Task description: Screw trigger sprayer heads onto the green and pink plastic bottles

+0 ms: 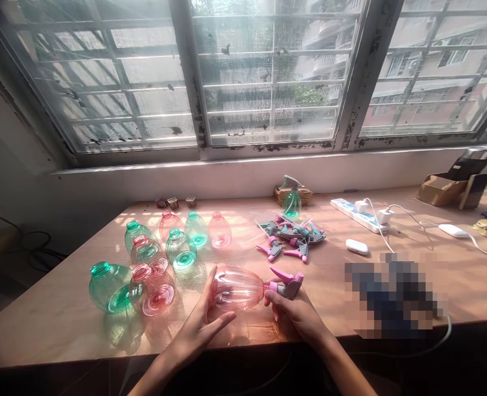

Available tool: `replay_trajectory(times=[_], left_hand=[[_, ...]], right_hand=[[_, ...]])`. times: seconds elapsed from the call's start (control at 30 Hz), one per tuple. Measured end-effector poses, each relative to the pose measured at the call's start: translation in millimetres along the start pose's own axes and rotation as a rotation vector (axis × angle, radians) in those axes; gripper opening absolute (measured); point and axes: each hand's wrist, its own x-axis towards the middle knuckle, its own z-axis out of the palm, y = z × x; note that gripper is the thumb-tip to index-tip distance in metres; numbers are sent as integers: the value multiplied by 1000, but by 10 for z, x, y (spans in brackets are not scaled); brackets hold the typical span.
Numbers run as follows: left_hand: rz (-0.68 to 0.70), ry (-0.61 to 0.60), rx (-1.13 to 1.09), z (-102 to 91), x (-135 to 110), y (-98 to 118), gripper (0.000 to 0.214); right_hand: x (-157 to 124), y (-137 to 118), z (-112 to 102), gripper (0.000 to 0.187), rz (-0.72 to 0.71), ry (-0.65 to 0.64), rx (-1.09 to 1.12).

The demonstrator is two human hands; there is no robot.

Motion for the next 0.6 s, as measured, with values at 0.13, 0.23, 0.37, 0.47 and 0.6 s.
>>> replay_trajectory(times=[0.13,0.23,0.37,0.47,0.6], left_hand=[[3,-3,14,10,2,8,111],[3,-7,20,9,3,14,112],[6,-6,33,2,6,4,112],[11,-4,48,-2,8,-24,110],[14,2,56,-1,9,-61,110]], right_hand=[[0,7,-4,51,-1,-6,-1],[7,16,-10,51,-2,-10,-4],[14,17,-12,51,-2,-17,-10],[18,8,-9,52,-6,-21,-18],[18,2,-9,50,-9,-28,-29]])
